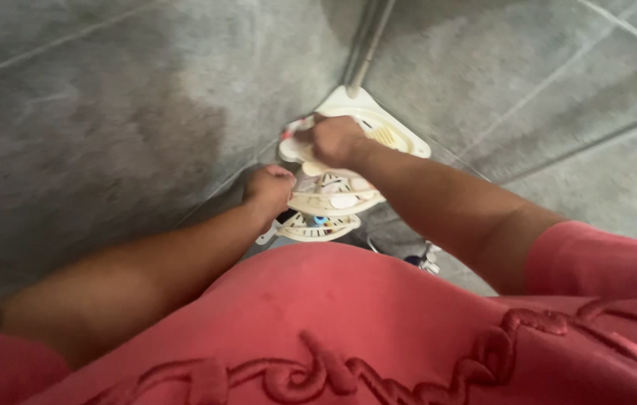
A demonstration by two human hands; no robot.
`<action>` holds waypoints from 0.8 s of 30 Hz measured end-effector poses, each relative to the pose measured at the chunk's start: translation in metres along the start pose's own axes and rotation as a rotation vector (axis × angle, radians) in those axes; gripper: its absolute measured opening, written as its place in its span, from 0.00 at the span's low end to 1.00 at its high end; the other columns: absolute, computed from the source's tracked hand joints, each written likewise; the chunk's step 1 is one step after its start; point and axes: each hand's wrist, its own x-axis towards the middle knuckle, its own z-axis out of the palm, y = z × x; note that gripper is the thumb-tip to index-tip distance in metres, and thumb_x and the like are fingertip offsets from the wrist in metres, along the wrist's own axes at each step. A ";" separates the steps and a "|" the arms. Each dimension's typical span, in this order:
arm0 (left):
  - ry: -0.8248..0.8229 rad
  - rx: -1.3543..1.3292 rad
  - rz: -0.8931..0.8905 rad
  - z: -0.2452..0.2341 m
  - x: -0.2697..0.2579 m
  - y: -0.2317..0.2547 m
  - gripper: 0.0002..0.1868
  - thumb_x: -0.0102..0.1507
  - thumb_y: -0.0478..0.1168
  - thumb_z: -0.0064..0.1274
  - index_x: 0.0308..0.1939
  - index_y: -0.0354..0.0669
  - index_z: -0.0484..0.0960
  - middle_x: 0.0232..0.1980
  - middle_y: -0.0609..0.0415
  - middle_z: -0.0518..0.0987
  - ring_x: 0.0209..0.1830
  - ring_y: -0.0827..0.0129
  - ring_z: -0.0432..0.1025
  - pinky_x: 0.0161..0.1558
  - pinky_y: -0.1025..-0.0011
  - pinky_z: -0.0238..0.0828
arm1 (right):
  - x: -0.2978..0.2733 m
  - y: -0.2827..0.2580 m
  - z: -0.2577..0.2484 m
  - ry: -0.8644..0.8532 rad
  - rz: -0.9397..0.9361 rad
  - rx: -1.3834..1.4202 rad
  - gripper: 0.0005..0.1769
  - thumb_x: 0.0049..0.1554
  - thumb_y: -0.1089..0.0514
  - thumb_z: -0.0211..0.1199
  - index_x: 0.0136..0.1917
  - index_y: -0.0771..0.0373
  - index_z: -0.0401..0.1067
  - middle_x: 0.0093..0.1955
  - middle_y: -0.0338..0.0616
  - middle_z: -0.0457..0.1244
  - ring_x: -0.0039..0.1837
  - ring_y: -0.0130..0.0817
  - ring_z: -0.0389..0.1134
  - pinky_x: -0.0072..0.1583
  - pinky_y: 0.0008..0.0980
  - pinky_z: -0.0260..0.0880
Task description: The person removes items from a wall-mounted shower caddy, then scrubs the caddy's shelves and surfaces with a small brush. The person repeatedly wipes and scrubs the plastic shelves while holding the caddy steady.
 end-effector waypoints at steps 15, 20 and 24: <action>-0.209 1.089 0.975 -0.007 -0.017 0.052 0.31 0.60 0.37 0.49 0.69 0.43 0.70 0.73 0.45 0.68 0.76 0.54 0.58 0.74 0.56 0.52 | 0.039 0.082 0.007 0.048 0.181 -0.085 0.28 0.58 0.56 0.53 0.71 0.48 0.68 0.68 0.51 0.63 0.68 0.50 0.65 0.66 0.48 0.64; -0.394 1.371 0.934 0.010 0.002 0.053 0.32 0.64 0.37 0.43 0.74 0.48 0.63 0.76 0.43 0.62 0.78 0.52 0.54 0.75 0.45 0.44 | 0.028 0.105 0.016 -0.093 0.334 -0.199 0.22 0.61 0.51 0.54 0.67 0.56 0.71 0.68 0.51 0.66 0.69 0.48 0.67 0.66 0.47 0.68; -0.416 1.327 1.003 0.009 0.004 0.056 0.31 0.66 0.36 0.38 0.76 0.51 0.61 0.79 0.43 0.56 0.79 0.52 0.52 0.75 0.43 0.41 | 0.002 0.134 0.014 0.020 0.440 -0.146 0.22 0.60 0.57 0.52 0.66 0.54 0.72 0.66 0.54 0.65 0.68 0.50 0.67 0.64 0.49 0.67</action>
